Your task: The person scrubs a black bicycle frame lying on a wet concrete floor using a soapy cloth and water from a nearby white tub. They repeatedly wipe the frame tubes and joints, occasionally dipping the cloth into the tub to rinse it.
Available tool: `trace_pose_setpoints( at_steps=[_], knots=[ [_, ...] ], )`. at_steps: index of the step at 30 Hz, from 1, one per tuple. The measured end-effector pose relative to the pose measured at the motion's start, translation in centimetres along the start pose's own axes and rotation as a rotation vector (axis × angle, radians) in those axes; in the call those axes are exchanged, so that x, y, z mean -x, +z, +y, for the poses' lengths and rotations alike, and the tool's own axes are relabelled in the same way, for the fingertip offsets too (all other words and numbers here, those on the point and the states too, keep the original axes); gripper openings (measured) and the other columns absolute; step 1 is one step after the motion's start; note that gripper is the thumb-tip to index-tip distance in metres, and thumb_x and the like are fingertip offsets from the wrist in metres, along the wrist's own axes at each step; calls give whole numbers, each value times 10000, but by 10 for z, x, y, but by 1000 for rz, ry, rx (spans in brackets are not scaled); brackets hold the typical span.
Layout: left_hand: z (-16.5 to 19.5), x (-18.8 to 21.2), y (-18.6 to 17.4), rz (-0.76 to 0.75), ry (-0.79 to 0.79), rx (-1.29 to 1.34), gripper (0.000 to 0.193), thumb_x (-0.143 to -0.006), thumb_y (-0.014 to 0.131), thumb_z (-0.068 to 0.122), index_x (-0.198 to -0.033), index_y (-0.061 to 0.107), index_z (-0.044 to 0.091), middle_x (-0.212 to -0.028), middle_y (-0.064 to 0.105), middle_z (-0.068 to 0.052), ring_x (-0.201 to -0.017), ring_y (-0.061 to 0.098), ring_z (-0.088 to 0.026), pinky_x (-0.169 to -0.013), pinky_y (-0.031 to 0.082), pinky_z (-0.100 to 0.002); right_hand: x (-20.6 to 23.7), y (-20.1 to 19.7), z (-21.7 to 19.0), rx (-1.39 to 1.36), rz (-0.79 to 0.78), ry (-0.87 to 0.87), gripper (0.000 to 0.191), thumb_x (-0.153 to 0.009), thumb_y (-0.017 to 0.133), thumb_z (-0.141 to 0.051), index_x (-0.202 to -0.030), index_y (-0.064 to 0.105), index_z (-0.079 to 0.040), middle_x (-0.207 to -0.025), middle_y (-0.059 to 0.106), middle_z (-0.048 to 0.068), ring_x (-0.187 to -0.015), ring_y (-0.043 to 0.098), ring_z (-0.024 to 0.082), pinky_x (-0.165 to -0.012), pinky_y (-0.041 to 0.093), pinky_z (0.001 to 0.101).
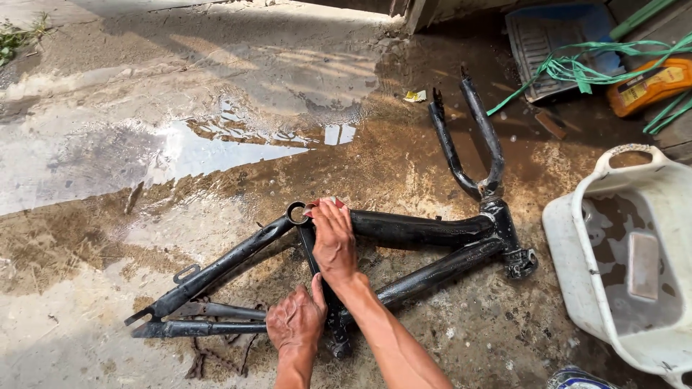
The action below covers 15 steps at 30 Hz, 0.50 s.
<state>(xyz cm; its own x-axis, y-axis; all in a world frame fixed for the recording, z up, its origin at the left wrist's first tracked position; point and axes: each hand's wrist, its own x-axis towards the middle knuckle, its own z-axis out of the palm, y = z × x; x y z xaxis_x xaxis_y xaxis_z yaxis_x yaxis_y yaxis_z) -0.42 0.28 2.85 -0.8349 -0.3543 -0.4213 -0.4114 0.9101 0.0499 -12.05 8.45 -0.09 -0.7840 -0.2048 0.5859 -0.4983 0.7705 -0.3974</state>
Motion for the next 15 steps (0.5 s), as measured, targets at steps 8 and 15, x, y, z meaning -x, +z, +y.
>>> trace_pose_setpoints(
  at_steps=[8,15],
  knots=[
    [-2,-2,10,-86,8,-27,567,-1065,344,553,-837,719,194,-548,649,24,-389,515,-91,-425,382,-285,34,-144,124,229,-46,187,222,-1054,465,16,-1100,672,-52,-1162,690,133,-1104,639,273,-988,547,393],
    [0,1,1,-71,23,-18,575,-1060,340,544,-831,724,183,-561,662,5,-401,548,-101,-445,412,-302,30,-88,73,291,45,117,253,-1000,437,87,-1117,644,-2,-1099,651,193,-948,588,291,-774,515,379]
  ],
)
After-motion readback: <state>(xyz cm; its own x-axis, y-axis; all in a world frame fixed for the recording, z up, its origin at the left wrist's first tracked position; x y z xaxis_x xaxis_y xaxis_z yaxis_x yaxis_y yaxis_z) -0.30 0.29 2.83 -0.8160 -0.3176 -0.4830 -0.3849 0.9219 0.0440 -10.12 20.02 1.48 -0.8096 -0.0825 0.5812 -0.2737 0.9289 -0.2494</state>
